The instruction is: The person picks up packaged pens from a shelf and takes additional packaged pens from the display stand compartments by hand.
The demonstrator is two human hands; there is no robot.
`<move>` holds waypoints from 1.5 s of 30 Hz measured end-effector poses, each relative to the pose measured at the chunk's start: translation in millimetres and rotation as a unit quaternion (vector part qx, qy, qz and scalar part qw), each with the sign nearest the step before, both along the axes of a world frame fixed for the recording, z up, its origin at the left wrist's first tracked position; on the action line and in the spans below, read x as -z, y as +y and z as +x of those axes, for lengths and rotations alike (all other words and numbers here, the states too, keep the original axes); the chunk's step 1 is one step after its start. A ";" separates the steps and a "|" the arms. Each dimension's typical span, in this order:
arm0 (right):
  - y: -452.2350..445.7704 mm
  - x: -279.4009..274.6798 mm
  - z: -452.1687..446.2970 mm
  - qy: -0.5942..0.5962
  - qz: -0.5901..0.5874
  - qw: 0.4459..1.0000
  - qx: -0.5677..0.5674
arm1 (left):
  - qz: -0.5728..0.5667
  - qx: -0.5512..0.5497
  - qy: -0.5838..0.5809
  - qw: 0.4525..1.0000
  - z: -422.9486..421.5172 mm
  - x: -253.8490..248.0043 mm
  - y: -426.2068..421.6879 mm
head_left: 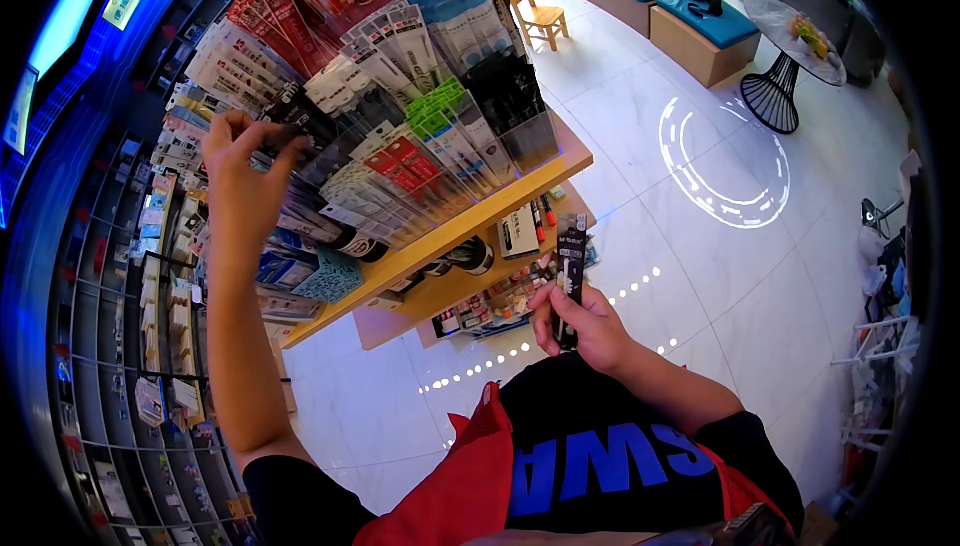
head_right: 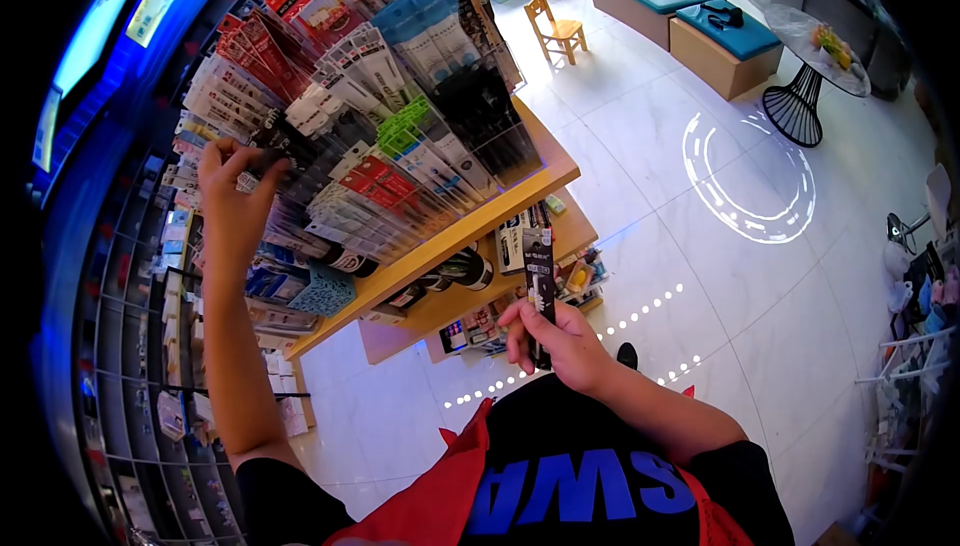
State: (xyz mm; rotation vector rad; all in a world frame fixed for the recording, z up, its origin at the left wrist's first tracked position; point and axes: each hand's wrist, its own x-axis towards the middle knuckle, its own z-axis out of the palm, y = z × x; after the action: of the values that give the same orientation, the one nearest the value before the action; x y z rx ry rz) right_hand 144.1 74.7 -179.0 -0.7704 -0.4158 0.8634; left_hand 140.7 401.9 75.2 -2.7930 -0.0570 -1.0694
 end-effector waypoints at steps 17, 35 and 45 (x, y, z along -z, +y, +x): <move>3.5 -16.4 8.1 0.019 0.035 0.987 -0.158 | -0.232 0.178 0.122 0.948 -29.1 41.1 -87.6; 19.8 -22.4 -10.6 -0.090 -0.002 0.982 -0.164 | -0.724 0.212 0.261 0.602 -71.5 126.2 -124.1; 18.1 -24.2 -16.2 -0.120 -0.025 0.978 -0.170 | -0.703 0.235 0.350 0.573 -75.1 127.0 -117.7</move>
State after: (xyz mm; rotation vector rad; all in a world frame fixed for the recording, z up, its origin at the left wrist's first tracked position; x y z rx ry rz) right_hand 127.8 92.8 -154.8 -0.8684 -0.7575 1.1073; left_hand 65.6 284.1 -51.8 -4.5980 -0.1017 0.7527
